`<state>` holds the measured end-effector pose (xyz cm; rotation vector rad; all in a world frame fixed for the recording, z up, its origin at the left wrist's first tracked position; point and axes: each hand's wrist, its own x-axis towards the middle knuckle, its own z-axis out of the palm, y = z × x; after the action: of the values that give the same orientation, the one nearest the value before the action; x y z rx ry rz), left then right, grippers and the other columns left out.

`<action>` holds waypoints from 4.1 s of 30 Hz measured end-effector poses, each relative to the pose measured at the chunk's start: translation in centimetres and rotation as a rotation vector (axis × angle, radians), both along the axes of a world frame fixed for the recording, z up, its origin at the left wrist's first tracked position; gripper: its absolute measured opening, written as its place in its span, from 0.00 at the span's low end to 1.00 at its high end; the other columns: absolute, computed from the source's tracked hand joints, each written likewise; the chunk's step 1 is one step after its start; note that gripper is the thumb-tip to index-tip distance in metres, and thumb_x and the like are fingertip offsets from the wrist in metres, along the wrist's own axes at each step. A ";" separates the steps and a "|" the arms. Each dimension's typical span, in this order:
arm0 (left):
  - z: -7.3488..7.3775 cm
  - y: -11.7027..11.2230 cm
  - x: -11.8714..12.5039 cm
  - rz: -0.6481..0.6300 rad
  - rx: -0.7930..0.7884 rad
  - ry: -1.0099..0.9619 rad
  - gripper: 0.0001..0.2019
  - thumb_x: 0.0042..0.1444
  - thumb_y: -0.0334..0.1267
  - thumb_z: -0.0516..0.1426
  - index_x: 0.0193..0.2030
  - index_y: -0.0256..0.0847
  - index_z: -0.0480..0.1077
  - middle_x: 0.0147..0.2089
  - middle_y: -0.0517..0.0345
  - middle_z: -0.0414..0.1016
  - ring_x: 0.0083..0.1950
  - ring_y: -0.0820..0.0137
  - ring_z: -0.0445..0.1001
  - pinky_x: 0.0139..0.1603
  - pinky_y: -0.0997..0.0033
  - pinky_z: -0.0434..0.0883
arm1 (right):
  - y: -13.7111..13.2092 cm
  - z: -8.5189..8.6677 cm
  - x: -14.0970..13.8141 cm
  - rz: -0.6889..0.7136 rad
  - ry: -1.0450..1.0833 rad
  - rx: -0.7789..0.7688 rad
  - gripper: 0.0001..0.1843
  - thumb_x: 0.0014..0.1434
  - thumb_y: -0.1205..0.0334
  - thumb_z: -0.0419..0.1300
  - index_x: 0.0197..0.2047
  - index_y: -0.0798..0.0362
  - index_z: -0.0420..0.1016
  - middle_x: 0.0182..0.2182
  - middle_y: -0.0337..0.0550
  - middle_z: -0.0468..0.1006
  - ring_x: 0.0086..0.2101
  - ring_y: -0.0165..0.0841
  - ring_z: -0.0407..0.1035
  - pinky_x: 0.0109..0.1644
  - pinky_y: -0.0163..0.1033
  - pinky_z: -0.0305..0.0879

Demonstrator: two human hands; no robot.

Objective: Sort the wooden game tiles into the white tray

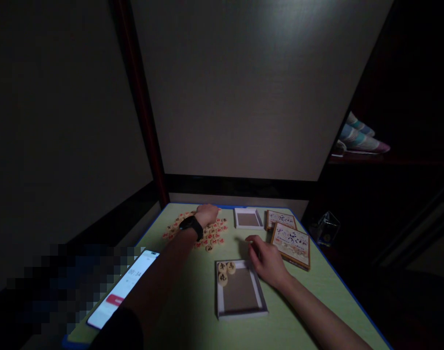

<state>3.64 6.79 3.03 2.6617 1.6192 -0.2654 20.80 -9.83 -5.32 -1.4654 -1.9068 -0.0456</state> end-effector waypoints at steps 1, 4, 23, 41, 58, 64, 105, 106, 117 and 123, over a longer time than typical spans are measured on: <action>0.0 0.1 0.1 0.003 -0.001 0.008 0.15 0.52 0.27 0.58 0.47 0.42 0.77 0.51 0.43 0.79 0.54 0.57 0.76 0.53 0.64 0.71 | 0.0 0.0 0.0 0.000 -0.003 0.000 0.13 0.64 0.62 0.45 0.45 0.54 0.68 0.22 0.38 0.75 0.22 0.34 0.72 0.28 0.34 0.60; -0.2 0.3 0.4 0.010 -0.007 0.026 0.16 0.53 0.28 0.59 0.48 0.41 0.77 0.49 0.39 0.79 0.53 0.56 0.76 0.52 0.62 0.72 | 0.1 0.0 0.0 -0.005 -0.010 -0.010 0.13 0.64 0.61 0.45 0.45 0.53 0.68 0.22 0.38 0.76 0.23 0.34 0.72 0.28 0.34 0.60; -0.7 0.6 0.6 -0.023 0.008 -0.024 0.20 0.45 0.26 0.64 0.47 0.41 0.77 0.46 0.39 0.80 0.50 0.54 0.77 0.48 0.62 0.73 | -0.1 0.3 -0.1 -0.004 -0.040 0.006 0.12 0.64 0.63 0.46 0.44 0.53 0.69 0.23 0.39 0.76 0.23 0.35 0.73 0.28 0.35 0.62; -5.6 -9.7 0.2 -0.101 -0.409 -1.325 0.11 0.54 0.42 0.58 0.26 0.37 0.70 0.26 0.57 0.76 0.29 0.71 0.74 0.31 0.75 0.68 | -1.1 0.8 -2.2 0.178 0.194 0.349 0.18 0.65 0.66 0.56 0.57 0.49 0.65 0.44 0.48 0.74 0.37 0.34 0.73 0.41 0.40 0.75; -4.5 -10.4 -1.9 -0.058 -0.151 -1.025 0.20 0.61 0.47 0.53 0.23 0.37 0.73 0.23 0.58 0.75 0.27 0.72 0.71 0.30 0.75 0.63 | -2.4 2.1 -2.0 0.199 0.104 -0.042 0.07 0.64 0.63 0.55 0.46 0.51 0.68 0.34 0.43 0.78 0.33 0.33 0.73 0.38 0.36 0.69; -4.1 -10.5 -2.7 -0.013 0.139 -0.612 0.20 0.66 0.46 0.48 0.33 0.39 0.76 0.34 0.53 0.80 0.36 0.66 0.76 0.36 0.71 0.65 | -3.5 3.5 -1.8 0.305 -0.201 -0.364 0.07 0.55 0.71 0.60 0.36 0.51 0.69 0.33 0.41 0.76 0.34 0.34 0.71 0.36 0.35 0.63; -4.4 -11.9 -2.3 -0.163 0.130 -0.269 0.20 0.64 0.32 0.43 0.40 0.35 0.77 0.35 0.39 0.80 0.39 0.54 0.80 0.38 0.56 0.74 | 13.1 4.7 -2.7 0.126 -0.504 -0.375 0.12 0.54 0.75 0.57 0.39 0.55 0.78 0.40 0.49 0.81 0.41 0.38 0.74 0.41 0.35 0.64; -4.5 -11.8 -2.3 -0.158 0.128 -0.274 0.20 0.64 0.32 0.43 0.40 0.35 0.77 0.35 0.39 0.80 0.39 0.54 0.80 0.38 0.56 0.74 | 14.0 4.6 -3.0 0.126 -0.519 -0.394 0.10 0.54 0.74 0.58 0.36 0.55 0.78 0.36 0.48 0.82 0.38 0.38 0.75 0.38 0.34 0.63; -4.4 -11.8 -2.2 -0.160 0.118 -0.276 0.20 0.64 0.33 0.44 0.40 0.33 0.77 0.37 0.38 0.80 0.41 0.53 0.80 0.39 0.55 0.74 | 14.8 3.8 -4.4 0.048 -0.548 -0.454 0.11 0.61 0.68 0.57 0.47 0.57 0.71 0.39 0.53 0.80 0.36 0.38 0.74 0.36 0.35 0.60; -4.3 -11.9 -2.3 -0.136 0.100 -0.263 0.18 0.64 0.32 0.45 0.39 0.33 0.77 0.37 0.39 0.80 0.41 0.54 0.80 0.40 0.56 0.74 | 10.8 6.1 -3.2 0.043 -0.441 -0.350 0.12 0.58 0.77 0.52 0.44 0.57 0.67 0.42 0.52 0.76 0.40 0.37 0.71 0.41 0.36 0.62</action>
<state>1.36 -5.09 -1.25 2.7414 1.4114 0.1643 17.56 0.96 0.78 -1.7535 -2.3936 -0.0155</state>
